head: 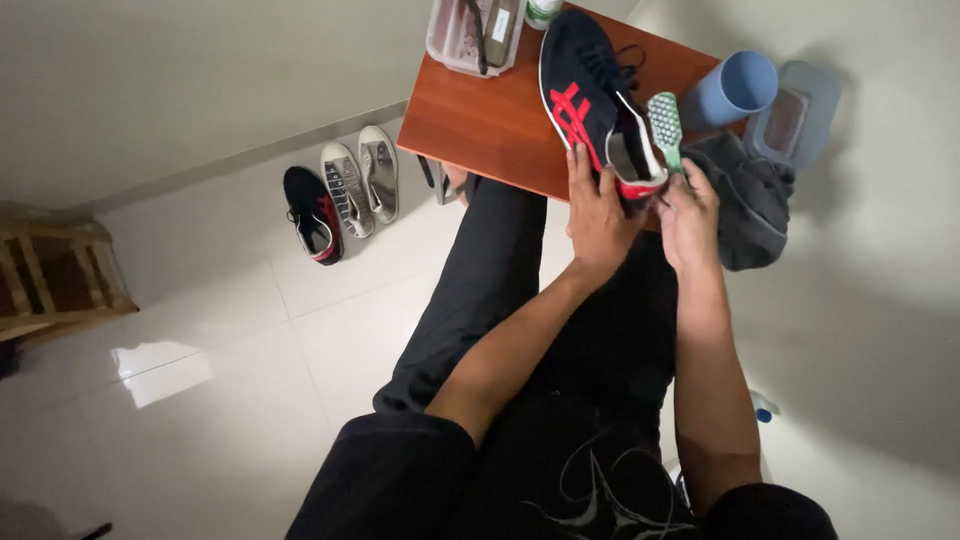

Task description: The person cleans a black and red sneaker using a green brush and a gray cloth. They scrub the shoe's exterior and interior, wipe it with the cloth, and dip the brush into a blue cup of water to continue cleaning.

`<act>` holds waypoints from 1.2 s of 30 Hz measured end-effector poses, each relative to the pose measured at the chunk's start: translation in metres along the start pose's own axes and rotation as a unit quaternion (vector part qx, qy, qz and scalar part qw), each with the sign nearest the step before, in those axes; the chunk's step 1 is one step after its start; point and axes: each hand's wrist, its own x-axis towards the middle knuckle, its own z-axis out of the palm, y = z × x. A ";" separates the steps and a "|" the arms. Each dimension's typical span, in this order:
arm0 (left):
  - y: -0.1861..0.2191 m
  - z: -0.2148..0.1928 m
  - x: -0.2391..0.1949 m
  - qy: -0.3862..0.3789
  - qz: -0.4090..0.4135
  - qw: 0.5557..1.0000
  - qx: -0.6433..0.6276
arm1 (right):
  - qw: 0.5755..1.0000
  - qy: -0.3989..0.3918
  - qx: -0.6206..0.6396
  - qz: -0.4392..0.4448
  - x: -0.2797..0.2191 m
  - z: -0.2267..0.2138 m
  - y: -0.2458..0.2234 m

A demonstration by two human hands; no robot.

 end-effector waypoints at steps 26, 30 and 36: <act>0.058 -0.071 0.099 0.136 0.187 0.971 -0.059 | 0.994 -0.062 0.083 -0.038 -0.008 0.062 -0.124; 0.052 -0.051 0.114 0.133 0.195 0.969 -0.068 | 0.988 -0.091 0.117 -0.046 -0.003 0.073 -0.134; 0.040 -0.074 0.147 0.014 0.201 0.974 -0.109 | 0.990 -0.107 0.086 -0.041 -0.015 0.079 -0.160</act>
